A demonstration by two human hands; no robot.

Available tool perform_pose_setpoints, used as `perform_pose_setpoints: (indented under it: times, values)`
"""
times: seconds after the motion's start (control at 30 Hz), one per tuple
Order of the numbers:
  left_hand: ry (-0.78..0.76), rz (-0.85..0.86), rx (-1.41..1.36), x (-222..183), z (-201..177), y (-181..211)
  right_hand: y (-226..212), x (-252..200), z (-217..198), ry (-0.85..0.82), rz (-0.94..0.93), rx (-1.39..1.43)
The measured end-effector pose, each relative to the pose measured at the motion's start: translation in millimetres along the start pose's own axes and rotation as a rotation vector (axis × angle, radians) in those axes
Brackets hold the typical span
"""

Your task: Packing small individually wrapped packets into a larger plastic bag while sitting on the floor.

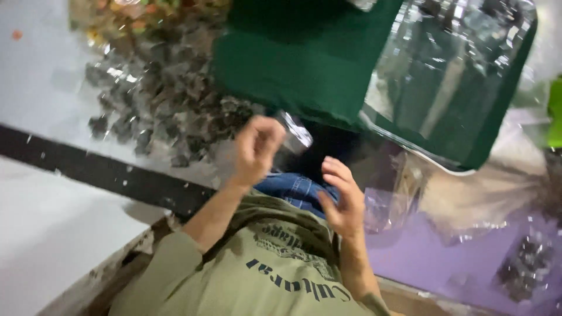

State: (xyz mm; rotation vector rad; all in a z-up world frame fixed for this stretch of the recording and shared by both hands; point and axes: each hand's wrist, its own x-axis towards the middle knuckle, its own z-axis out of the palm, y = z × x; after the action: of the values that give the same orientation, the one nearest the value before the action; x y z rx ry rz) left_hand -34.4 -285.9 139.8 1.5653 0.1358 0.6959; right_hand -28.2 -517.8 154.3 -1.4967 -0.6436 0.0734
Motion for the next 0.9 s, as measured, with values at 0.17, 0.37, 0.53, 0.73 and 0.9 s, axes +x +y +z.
perform_pose_setpoints:
  times: [0.17,0.37,0.53,0.73,0.9]
  values:
    - [-0.204,-0.04,-0.072,-35,55,12,-10,20,16,0.125,-0.311,-0.53]
    - [-0.262,-0.037,-0.056,-46,71,4,-2,17,-2,0.182,-0.288,-0.473]
    - [-0.36,-0.03,-0.121,-43,72,6,5,-3,-11,0.255,-0.111,-0.33]
    - [-0.565,-0.14,-0.162,-36,63,2,5,-7,-24,0.232,-0.001,-0.237]
    - [-0.594,-0.137,-0.122,-35,61,2,10,-7,-25,0.22,-0.075,-0.261]
